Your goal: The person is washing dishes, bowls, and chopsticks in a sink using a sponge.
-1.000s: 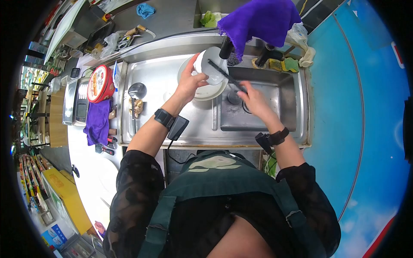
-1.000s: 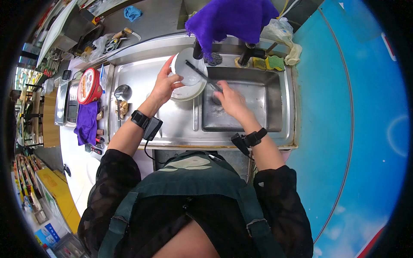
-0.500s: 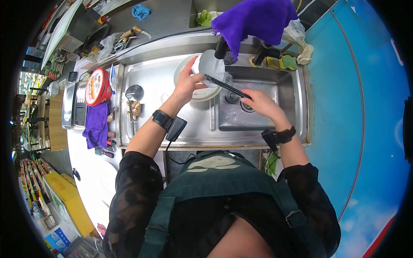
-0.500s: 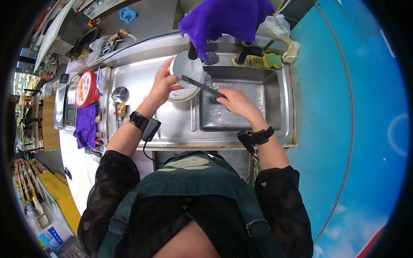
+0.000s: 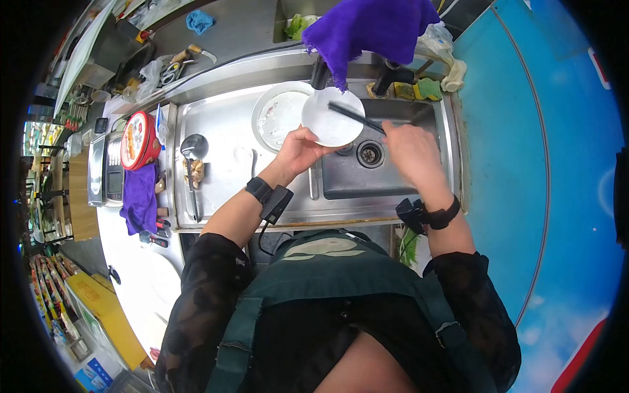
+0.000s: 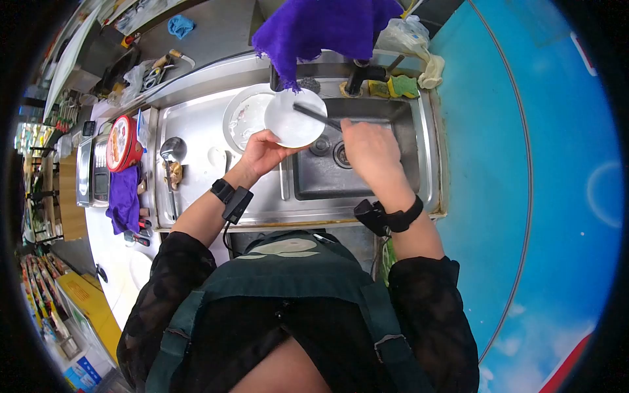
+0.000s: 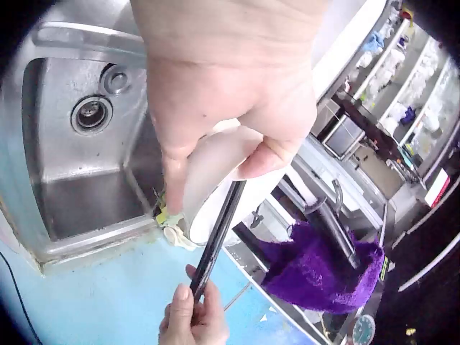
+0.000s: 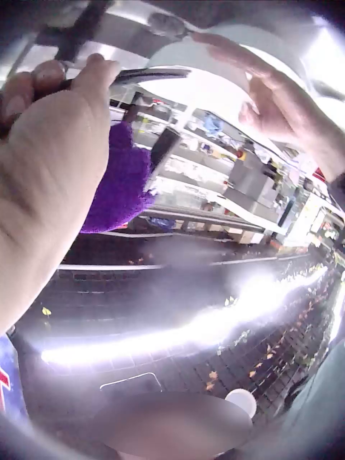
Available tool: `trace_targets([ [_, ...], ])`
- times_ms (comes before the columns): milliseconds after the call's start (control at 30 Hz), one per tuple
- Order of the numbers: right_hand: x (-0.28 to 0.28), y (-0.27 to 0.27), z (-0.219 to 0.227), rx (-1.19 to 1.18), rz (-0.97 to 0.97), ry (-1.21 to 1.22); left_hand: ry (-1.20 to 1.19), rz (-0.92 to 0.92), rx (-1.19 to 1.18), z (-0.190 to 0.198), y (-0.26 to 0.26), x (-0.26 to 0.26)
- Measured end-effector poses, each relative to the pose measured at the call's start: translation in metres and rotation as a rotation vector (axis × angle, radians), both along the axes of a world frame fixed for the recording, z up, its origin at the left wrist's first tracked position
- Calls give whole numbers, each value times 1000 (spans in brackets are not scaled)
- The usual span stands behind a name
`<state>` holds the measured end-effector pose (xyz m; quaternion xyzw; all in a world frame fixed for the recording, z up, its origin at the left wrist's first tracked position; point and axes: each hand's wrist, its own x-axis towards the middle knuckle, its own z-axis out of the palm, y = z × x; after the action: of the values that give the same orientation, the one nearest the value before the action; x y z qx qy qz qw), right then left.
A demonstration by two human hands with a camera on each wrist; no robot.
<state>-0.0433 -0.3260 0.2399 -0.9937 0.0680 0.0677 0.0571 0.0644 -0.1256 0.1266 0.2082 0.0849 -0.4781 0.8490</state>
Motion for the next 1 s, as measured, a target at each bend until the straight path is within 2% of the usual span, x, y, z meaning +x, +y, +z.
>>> trace_targets([
  [33,0,-2,0,-2,6,0,0,6,-2,2,-1,2],
  [100,-5,-5,-1,151,133,76,-430,60,242,10,-2,7],
  [167,-5,-7,-12,128,76,13,-503,93,335,14,0,17],
  [200,-5,-7,-20,102,18,-49,-630,106,446,18,3,20],
  [267,-7,-9,-37,175,76,-10,-920,143,608,15,8,29],
  [300,-9,-6,-40,251,123,31,-918,146,617,15,10,33],
  [367,-10,2,-41,257,70,9,-1446,108,1089,14,13,37],
  [433,-13,6,-42,258,18,-11,-1482,100,1144,20,13,37],
  [500,-16,6,-51,292,-9,-56,-1704,195,1135,22,15,36],
  [533,-18,6,-54,292,0,-55,-1699,202,1143,24,18,35],
  [600,-22,3,-60,328,27,-21,-1786,97,1199,28,25,33],
  [733,-29,4,-61,322,50,15,-1773,37,1253,18,47,30],
  [800,-32,5,-63,340,34,-63,-2131,67,1377,7,64,29],
  [833,-31,8,-61,335,22,-59,-2160,76,1360,-2,72,31],
  [900,-33,10,-65,363,-8,-37,-2284,118,1400,2,86,24],
  [1000,-34,13,-69,385,-4,-18,-2303,376,1371,2,94,21],
])
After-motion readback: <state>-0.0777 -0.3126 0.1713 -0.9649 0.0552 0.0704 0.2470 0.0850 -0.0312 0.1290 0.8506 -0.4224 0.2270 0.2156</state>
